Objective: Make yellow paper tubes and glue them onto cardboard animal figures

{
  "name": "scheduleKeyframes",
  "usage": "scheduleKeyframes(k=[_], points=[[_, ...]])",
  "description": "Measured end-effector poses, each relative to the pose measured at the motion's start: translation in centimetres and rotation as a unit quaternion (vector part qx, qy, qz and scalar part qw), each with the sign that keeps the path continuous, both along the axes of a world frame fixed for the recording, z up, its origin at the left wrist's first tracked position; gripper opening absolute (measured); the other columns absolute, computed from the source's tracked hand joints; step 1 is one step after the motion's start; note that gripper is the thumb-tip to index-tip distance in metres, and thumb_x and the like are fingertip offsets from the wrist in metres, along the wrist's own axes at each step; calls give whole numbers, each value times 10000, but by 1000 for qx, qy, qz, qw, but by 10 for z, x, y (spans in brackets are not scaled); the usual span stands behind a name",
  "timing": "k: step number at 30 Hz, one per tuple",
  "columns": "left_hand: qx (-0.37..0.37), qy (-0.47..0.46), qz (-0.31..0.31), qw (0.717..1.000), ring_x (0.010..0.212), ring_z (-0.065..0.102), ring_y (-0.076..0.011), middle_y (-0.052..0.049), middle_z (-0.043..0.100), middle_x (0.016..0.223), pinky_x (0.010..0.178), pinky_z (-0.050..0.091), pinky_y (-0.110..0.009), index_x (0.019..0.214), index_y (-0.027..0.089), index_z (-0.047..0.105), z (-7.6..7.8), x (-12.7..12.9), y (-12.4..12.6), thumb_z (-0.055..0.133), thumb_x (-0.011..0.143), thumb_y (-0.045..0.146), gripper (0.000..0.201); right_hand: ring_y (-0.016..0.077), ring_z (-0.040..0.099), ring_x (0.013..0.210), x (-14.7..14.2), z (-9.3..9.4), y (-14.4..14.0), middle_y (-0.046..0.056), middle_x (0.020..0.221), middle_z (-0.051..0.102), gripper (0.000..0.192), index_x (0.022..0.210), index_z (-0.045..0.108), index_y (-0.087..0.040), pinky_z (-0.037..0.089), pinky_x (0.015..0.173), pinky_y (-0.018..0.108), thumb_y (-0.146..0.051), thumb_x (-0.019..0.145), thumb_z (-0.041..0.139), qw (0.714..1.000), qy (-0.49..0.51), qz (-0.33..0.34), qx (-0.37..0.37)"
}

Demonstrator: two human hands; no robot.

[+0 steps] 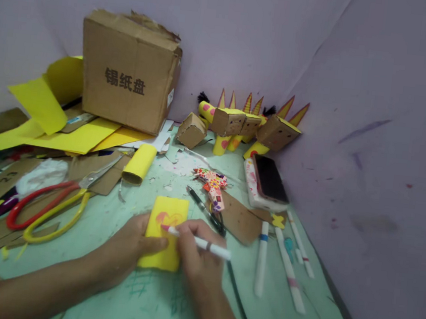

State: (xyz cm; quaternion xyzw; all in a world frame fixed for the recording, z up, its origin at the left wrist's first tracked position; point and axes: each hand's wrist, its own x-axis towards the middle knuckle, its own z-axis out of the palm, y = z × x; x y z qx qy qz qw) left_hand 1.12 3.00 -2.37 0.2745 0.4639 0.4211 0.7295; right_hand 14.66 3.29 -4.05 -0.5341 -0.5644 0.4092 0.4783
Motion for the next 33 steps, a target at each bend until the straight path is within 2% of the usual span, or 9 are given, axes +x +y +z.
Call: scheduleKeyframes(k=[18,33], points=[[1,3,-2,1000,649,634,-194,-51,690,712,624,479,-295,889,104,605,1,0,1,617,584,50,310,143,507,529,0,4,1,-2,549,560,284,701,634,-171,390,519,256,-414,804,530,1000,18,-15,19],[0,6,-5,1000,656,636,-209,-55,687,712,641,478,-318,902,99,602,2,0,-1,620,583,64,322,138,495,505,0,4,1,-9,520,550,295,663,617,-172,374,498,247,-412,806,520,1000,11,-9,27]])
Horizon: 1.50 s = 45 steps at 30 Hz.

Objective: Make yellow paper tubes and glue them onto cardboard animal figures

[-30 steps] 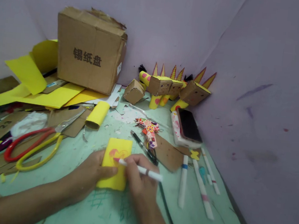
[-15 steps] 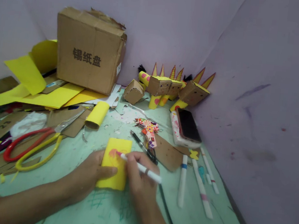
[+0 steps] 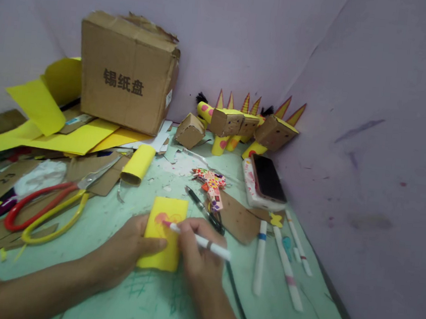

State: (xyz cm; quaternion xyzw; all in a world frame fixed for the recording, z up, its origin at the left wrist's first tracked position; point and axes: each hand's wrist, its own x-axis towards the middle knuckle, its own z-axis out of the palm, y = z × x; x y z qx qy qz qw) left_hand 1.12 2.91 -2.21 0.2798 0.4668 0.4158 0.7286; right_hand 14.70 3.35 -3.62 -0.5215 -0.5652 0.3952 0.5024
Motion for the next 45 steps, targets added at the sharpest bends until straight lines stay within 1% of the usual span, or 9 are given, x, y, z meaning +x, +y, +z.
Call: scheduleKeyframes(k=[4,7,10,15,25,32,35,40,45], points=[[-1,6,3,1000,650,629,-206,-51,678,702,635,474,-314,877,106,602,0,0,1,623,578,62,302,142,499,512,1,1,-1,-3,534,558,299,686,629,-171,374,501,253,-424,803,519,1000,-6,-17,-9],[-5,9,4,1000,642,618,-201,-48,673,694,632,474,-317,870,110,599,0,0,1,625,578,62,297,133,479,491,1,2,-1,-10,510,541,297,655,618,-173,358,488,249,-416,797,523,1000,-10,-13,-13],[0,6,0,1000,653,620,-202,-51,677,708,645,475,-322,895,109,609,0,0,1,625,587,65,312,134,487,504,1,0,-1,-9,523,548,295,675,624,-174,364,497,250,-419,804,523,1000,-8,-16,-7],[-4,8,3,1000,658,628,-207,-54,682,699,633,474,-312,889,104,624,1,0,1,620,582,59,311,142,502,512,2,-2,0,-7,535,556,291,685,619,-174,379,501,255,-412,815,516,1000,-12,11,1],[5,-6,-4,1000,672,624,-206,-52,680,717,643,473,-316,905,105,600,-3,-1,0,618,583,63,325,137,502,503,2,-1,2,-5,521,556,305,667,624,-170,383,495,247,-413,814,514,1000,-25,-4,1],[0,-1,6,1000,644,624,-194,-37,674,681,615,472,-292,858,116,616,-1,0,1,663,567,90,296,146,536,532,0,1,2,4,562,599,240,729,657,-181,410,504,243,-379,799,541,999,-21,33,21],[1,-4,7,1000,635,623,-188,-37,678,693,617,474,-292,857,118,612,-1,0,1,656,569,76,295,141,529,521,-1,2,1,-1,548,594,242,701,655,-183,401,500,238,-377,792,543,999,-16,39,10],[3,-3,-2,1000,644,629,-198,-51,685,708,636,473,-310,892,105,601,-1,0,1,630,577,64,319,124,467,481,0,1,0,-12,496,546,264,623,623,-176,347,463,231,-374,779,543,999,-3,35,-9],[9,-5,-10,1000,656,630,-201,-59,688,718,641,471,-312,885,104,593,-2,-1,1,627,585,79,303,132,485,491,0,1,1,-10,508,549,271,641,622,-177,363,474,238,-386,790,536,1000,1,29,-1]])
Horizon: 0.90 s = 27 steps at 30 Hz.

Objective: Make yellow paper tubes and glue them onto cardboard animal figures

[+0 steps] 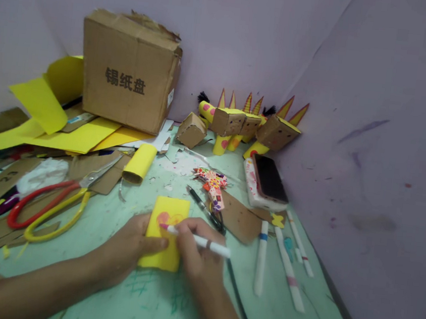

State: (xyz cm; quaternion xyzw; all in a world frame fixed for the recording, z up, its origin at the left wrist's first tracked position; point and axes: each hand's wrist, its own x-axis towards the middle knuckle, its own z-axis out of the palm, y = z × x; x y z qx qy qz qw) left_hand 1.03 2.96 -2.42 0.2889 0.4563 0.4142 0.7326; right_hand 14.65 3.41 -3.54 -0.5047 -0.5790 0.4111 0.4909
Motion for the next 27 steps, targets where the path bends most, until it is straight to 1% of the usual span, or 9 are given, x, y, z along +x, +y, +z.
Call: scheduleKeyframes(k=[2,4,8,13,17,19,22,24,27], points=[[4,4,4,1000,659,626,-197,-57,686,713,634,468,-303,876,105,593,0,0,0,631,584,85,295,135,503,513,0,1,1,-9,533,566,255,678,638,-181,381,495,239,-388,793,543,1000,-1,-9,7],[1,6,7,1000,655,623,-194,-54,685,712,632,467,-301,873,108,590,-1,0,0,628,579,80,299,137,515,524,0,0,1,-5,545,578,251,694,647,-181,388,505,240,-387,795,544,1000,-5,-3,12],[-8,2,3,1000,650,624,-196,-53,686,711,638,470,-309,861,109,586,-3,0,1,621,566,72,300,128,479,481,2,-3,1,-8,504,543,285,639,617,-175,357,463,234,-392,801,528,1000,-11,16,1],[5,-2,-2,1000,666,623,-203,-61,685,724,642,465,-313,891,103,588,-2,-1,1,635,575,95,320,132,494,513,4,-3,2,-4,539,561,270,680,633,-174,367,487,239,-390,803,530,1000,-16,4,12],[2,-5,-5,1000,672,626,-211,-69,685,731,649,463,-322,886,100,592,-1,-1,0,641,574,104,316,131,470,497,6,-4,2,-10,513,532,289,643,605,-179,349,472,242,-406,803,524,999,-20,27,-7],[0,-4,-6,1000,677,626,-214,-69,684,729,651,462,-324,887,100,595,-2,-1,0,640,572,104,318,130,462,494,7,-6,3,-12,507,519,298,639,600,-180,343,469,244,-414,805,520,1000,-18,21,-7],[0,-4,-3,1000,677,622,-207,-62,683,727,646,463,-318,885,104,600,-4,-1,0,636,569,98,318,133,477,506,6,-7,3,-7,532,541,287,683,625,-180,351,479,246,-420,806,527,1000,-16,6,6],[3,-7,-5,1000,675,620,-202,-61,685,727,643,464,-312,878,104,604,-5,-2,0,631,571,95,308,134,479,504,6,-7,2,-6,533,545,284,691,630,-179,352,476,246,-420,806,531,1000,-13,14,4],[6,-7,-4,1000,666,620,-198,-63,687,724,634,467,-306,869,102,605,-4,-2,0,631,572,97,298,130,461,491,7,-8,2,-11,508,519,297,649,604,-180,342,464,244,-417,807,524,1000,-10,29,-4]])
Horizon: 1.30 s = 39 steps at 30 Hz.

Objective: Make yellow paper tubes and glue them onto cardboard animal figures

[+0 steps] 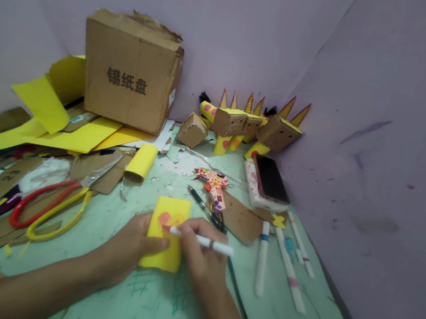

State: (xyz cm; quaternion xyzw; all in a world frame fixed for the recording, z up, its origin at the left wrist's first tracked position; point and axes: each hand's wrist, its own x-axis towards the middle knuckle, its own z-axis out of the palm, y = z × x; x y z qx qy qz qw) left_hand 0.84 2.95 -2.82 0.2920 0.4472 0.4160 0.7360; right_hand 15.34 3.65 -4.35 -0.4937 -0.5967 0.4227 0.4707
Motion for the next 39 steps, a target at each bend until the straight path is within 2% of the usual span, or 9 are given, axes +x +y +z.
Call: scheduleKeyframes(k=[5,15,23,31,39], points=[[-8,3,1,1000,646,619,-192,-64,689,716,614,468,-294,853,97,609,3,1,1,644,556,99,299,131,486,518,-2,2,0,-8,548,554,271,692,629,-182,364,487,242,-404,812,529,999,6,-17,26],[-7,7,8,1000,640,621,-176,-48,689,703,604,476,-274,839,108,602,1,1,2,645,561,72,284,118,515,528,-5,5,-1,-15,566,585,212,701,648,-194,382,502,224,-341,814,545,998,6,17,57],[-13,9,12,1000,613,606,-167,-32,677,682,593,468,-276,810,114,602,3,1,1,641,548,75,268,119,485,496,-3,5,-1,-16,527,558,242,670,635,-186,360,468,225,-358,809,538,999,6,21,38],[-11,14,4,1000,661,629,-210,-51,678,700,634,470,-317,871,108,600,4,1,1,654,555,98,321,127,474,494,-4,6,-2,-6,515,540,276,646,629,-172,351,466,241,-377,801,529,999,8,-5,32],[-5,8,9,1000,631,622,-174,-27,681,682,605,471,-272,817,118,609,2,1,0,619,559,57,265,130,519,507,-8,9,0,-3,547,596,240,693,658,-185,389,478,230,-367,802,546,999,-10,-15,38]])
